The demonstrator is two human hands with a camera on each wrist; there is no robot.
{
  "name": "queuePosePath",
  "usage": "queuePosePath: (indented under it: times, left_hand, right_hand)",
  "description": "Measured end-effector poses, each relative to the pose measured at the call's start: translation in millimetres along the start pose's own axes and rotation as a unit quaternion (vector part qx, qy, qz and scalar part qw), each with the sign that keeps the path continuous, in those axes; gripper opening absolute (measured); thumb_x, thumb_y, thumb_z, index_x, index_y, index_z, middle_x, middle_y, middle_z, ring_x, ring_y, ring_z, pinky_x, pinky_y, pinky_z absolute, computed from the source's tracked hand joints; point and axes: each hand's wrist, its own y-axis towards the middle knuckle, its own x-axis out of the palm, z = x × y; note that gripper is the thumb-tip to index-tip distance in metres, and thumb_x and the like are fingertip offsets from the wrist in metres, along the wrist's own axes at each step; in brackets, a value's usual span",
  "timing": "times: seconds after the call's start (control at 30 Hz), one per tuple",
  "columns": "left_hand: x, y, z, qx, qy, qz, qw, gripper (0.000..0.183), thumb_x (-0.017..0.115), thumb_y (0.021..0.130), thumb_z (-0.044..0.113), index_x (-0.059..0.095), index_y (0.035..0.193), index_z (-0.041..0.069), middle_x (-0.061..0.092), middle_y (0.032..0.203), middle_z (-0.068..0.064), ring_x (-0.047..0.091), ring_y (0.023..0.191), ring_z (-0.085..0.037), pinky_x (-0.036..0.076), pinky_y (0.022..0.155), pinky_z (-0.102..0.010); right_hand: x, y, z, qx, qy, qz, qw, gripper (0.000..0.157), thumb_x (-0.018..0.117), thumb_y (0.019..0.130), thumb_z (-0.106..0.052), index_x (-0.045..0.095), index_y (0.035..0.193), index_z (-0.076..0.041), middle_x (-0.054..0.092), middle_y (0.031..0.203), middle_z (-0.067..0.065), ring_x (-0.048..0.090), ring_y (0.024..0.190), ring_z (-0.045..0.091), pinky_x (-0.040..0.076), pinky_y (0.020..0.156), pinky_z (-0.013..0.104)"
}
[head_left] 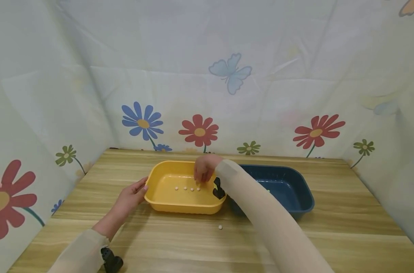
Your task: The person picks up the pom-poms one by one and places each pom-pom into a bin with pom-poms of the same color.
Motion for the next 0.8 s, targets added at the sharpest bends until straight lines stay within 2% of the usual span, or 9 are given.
queuePosePath:
  times: [0.2,0.33,0.43,0.63,0.8]
  left_hand:
    - [0.1,0.6,-0.8,0.007,0.002,0.001,1.0000,0.054,0.040,0.112,0.016,0.025,0.159,-0.005,0.036,0.159,-0.031,0.047,0.142,-0.037,0.058,0.094,-0.017]
    - [0.0,1.0,-0.9,0.008,0.003,0.001,1.0000,0.054,0.041,0.112,0.017,0.026,0.159,-0.005,0.037,0.159,-0.030,0.049,0.141,-0.035,0.058,0.094,-0.018]
    - [0.0,0.5,-1.4,0.007,0.003,0.000,1.0000,0.054,0.041,0.111,0.016,0.026,0.159,-0.005,0.036,0.159,-0.030,0.047,0.142,-0.038,0.058,0.094,-0.018]
    - [-0.3,1.1,-2.2,0.012,0.003,0.000,0.9999,0.054,0.040,0.112,0.015,0.025,0.159,-0.005,0.035,0.159,-0.031,0.045,0.143,-0.039,0.058,0.094,-0.017]
    - [0.1,1.0,-2.5,0.011,0.009,0.000,0.9999,0.055,0.041,0.112,0.017,0.025,0.159,-0.005,0.035,0.159,-0.030,0.049,0.140,-0.032,0.058,0.096,-0.018]
  right_hand:
    - [-4.5,-26,-5,-0.070,-0.004,0.057,0.996,0.012,0.067,0.099,-0.014,0.071,0.106,-0.005,0.070,0.097,0.008,0.066,0.086,0.019,0.063,0.089,0.029]
    - [-3.4,-47,-5,-0.114,0.000,0.110,0.987,0.020,0.065,0.101,-0.019,0.071,0.113,-0.004,0.071,0.104,0.010,0.069,0.089,0.020,0.063,0.085,0.027]
    - [0.1,-62,-1,-0.153,0.006,0.134,0.979,0.021,0.064,0.102,-0.020,0.069,0.114,-0.003,0.072,0.107,0.013,0.070,0.091,0.022,0.063,0.082,0.026]
    - [12.1,-93,15,-0.230,0.027,0.151,0.961,0.018,0.062,0.102,-0.016,0.066,0.112,-0.002,0.072,0.102,0.016,0.067,0.083,0.016,0.062,0.076,0.024]
    - [23.7,-116,29,-0.254,0.053,0.158,0.953,0.018,0.062,0.102,-0.015,0.066,0.112,-0.001,0.071,0.105,0.020,0.066,0.084,0.013,0.061,0.075,0.023]
